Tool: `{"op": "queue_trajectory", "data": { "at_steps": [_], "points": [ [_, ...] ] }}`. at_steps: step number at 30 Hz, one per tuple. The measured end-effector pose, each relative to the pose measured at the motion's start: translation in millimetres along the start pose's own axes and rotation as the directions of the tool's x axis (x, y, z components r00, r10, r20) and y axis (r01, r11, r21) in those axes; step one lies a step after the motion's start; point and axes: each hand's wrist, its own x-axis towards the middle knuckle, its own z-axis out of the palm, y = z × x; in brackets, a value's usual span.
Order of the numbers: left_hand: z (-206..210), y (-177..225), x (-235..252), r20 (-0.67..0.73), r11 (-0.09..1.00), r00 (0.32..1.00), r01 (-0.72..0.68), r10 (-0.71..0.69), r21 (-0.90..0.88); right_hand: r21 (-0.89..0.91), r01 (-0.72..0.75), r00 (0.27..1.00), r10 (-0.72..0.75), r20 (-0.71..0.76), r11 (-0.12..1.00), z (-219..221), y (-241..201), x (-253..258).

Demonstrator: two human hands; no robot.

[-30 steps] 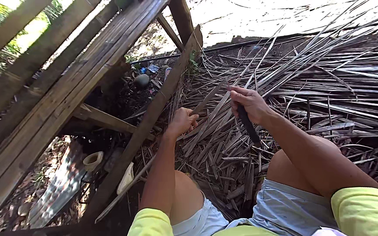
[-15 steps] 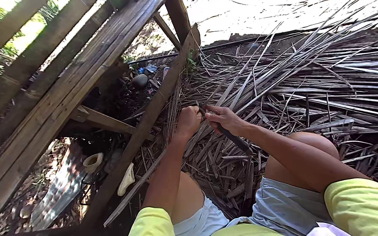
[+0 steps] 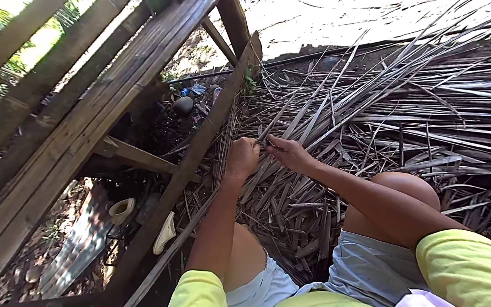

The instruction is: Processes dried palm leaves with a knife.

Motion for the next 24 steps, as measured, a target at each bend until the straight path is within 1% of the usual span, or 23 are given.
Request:
{"op": "queue_trajectory", "data": {
  "at_steps": [2, 3, 6, 8, 10, 11, 12, 13, 15, 17, 18, 20, 22, 24],
  "points": [
    [2, 8, -5, 0.043, 0.999, 0.999, 0.026, -0.028, 0.048, 0.056, -0.015, 0.998, 0.018, -0.053, 0.998, -5, 6, 7],
    [3, 10, -7, 0.053, 0.997, 0.998, 0.029, -0.033, 0.066, 0.125, -0.030, 0.995, 0.042, -0.088, 0.992, -9, 8, 10],
    [-1, 9, -11, 0.071, 0.998, 0.997, 0.005, -0.010, 0.069, 0.399, -0.104, 0.968, 0.186, -0.171, 0.911, -29, 15, 22],
    [-6, 3, -12, 0.084, 0.999, 0.996, -0.015, 0.011, 0.046, 0.500, -0.104, 0.926, 0.267, -0.266, 0.860, -48, 25, 30],
    [-9, -5, -13, 0.083, 1.000, 0.997, -0.010, 0.008, 0.018, 0.528, -0.083, 0.851, 0.336, -0.404, 0.845, -68, 35, 36],
    [-10, -8, -13, 0.078, 1.000, 0.997, 0.004, -0.004, 0.000, 0.513, -0.065, 0.821, 0.338, -0.460, 0.856, -76, 40, 37],
    [-11, -11, -13, 0.078, 0.999, 0.997, 0.031, -0.029, -0.020, 0.494, -0.050, 0.816, 0.321, -0.482, 0.868, -81, 43, 35],
    [-12, -13, -11, 0.082, 0.997, 0.995, 0.060, -0.056, -0.047, 0.477, -0.050, 0.821, 0.308, -0.481, 0.877, -80, 40, 31],
    [-11, -16, -7, 0.099, 0.987, 0.990, 0.108, -0.097, -0.117, 0.439, -0.057, 0.876, 0.256, -0.408, 0.897, -65, 20, 18],
    [-9, -16, -2, 0.135, 0.974, 0.983, 0.148, -0.125, -0.171, 0.433, -0.089, 0.947, 0.211, -0.243, 0.897, -39, 3, 4],
    [-7, -15, 1, 0.155, 0.969, 0.980, 0.157, -0.128, -0.193, 0.438, -0.111, 0.970, 0.192, -0.147, 0.892, -27, -1, -1],
    [-5, -11, 3, 0.196, 0.954, 0.973, 0.168, -0.121, -0.248, 0.434, -0.115, 0.991, 0.135, -0.015, 0.893, -9, -1, -6],
    [-7, -5, 1, 0.230, 0.928, 0.966, 0.187, -0.114, -0.323, 0.441, -0.096, 0.995, 0.099, 0.017, 0.892, -3, 1, -6],
    [-10, -5, 0, 0.257, 0.889, 0.961, 0.201, -0.098, -0.412, 0.465, -0.062, 0.997, 0.079, -0.018, 0.883, -5, 4, -6]
  ]
}}
